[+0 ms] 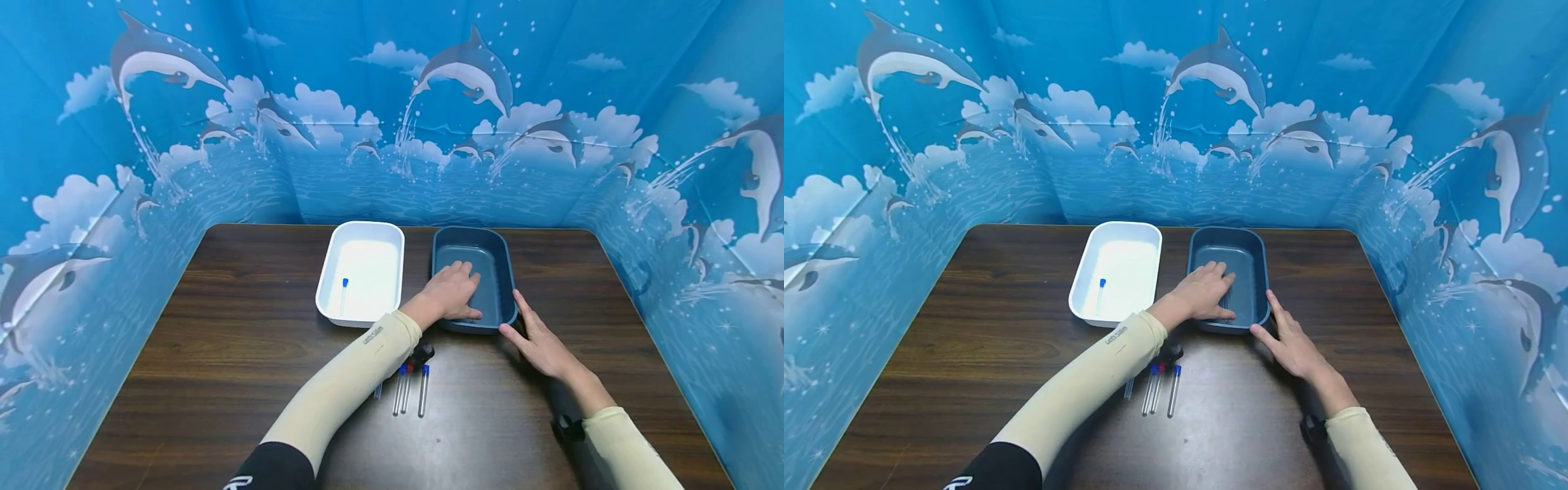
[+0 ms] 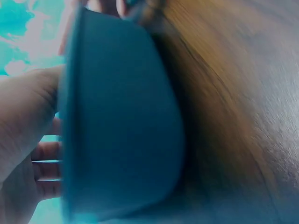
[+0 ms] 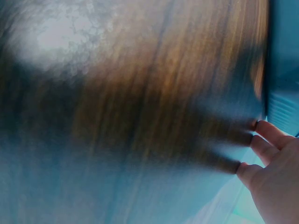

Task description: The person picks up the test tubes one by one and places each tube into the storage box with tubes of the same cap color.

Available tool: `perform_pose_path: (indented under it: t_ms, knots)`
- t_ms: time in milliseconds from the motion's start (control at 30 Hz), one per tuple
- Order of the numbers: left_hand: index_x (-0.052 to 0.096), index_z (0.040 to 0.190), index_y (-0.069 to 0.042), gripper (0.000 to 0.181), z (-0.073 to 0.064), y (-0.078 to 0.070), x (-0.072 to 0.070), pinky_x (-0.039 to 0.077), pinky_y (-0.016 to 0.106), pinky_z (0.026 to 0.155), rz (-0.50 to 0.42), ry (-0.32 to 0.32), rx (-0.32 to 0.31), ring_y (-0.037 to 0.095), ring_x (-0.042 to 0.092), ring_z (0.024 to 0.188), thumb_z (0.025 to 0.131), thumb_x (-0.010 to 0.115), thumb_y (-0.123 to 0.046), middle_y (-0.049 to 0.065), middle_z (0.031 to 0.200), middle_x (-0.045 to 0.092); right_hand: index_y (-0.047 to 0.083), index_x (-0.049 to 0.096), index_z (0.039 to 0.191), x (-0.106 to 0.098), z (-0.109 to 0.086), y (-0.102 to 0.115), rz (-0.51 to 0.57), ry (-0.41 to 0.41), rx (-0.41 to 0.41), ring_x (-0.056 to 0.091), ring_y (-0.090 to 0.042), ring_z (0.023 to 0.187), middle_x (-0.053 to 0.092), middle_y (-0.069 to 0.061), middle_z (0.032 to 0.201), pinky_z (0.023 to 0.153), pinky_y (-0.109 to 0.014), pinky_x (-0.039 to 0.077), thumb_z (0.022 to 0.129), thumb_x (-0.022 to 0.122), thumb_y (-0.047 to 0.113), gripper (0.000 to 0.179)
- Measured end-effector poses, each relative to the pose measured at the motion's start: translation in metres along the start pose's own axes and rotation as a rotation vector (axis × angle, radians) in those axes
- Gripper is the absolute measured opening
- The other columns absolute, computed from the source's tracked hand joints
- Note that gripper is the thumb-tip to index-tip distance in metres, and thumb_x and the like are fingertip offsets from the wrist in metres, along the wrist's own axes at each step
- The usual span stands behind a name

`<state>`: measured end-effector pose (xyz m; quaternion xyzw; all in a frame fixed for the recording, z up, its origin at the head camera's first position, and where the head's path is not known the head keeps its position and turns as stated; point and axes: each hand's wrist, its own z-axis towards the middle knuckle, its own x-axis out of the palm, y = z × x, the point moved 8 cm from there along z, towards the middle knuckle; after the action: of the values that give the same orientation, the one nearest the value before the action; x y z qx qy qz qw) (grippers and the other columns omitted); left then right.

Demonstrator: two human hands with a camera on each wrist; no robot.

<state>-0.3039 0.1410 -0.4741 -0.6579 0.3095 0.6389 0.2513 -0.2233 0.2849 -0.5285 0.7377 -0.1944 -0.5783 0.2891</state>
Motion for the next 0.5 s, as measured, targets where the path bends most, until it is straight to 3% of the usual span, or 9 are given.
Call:
perform_pose_path:
  t_ms: [267, 500]
  knots:
    - [0.051, 0.142, -0.009, 0.079, -0.027, -0.02, -0.041, 0.045, 0.032, 0.084, 0.011, -0.113, 0.079, 0.019, 0.045, 0.1, 0.087, 0.059, -0.065, 0.008, 0.123, 0.051, 0.036, -0.011, 0.156, 0.0, 0.0, 0.0, 0.004, -0.002, 0.003, 0.014, -0.052, 0.141, 0.003, -0.019, 0.162, 0.099, -0.075, 0.02, 0.1, 0.041, 0.056, 0.079]
    - [0.053, 0.14, -0.011, 0.073, -0.067, -0.019, -0.062, 0.041, 0.028, 0.077, -0.085, -0.195, 0.086, 0.016, 0.042, 0.095, 0.089, 0.058, -0.063, 0.003, 0.117, 0.05, 0.037, -0.011, 0.156, 0.0, 0.0, -0.001, -0.003, -0.01, -0.002, 0.014, -0.051, 0.142, 0.003, -0.019, 0.162, 0.1, -0.074, 0.02, 0.1, 0.042, 0.056, 0.079]
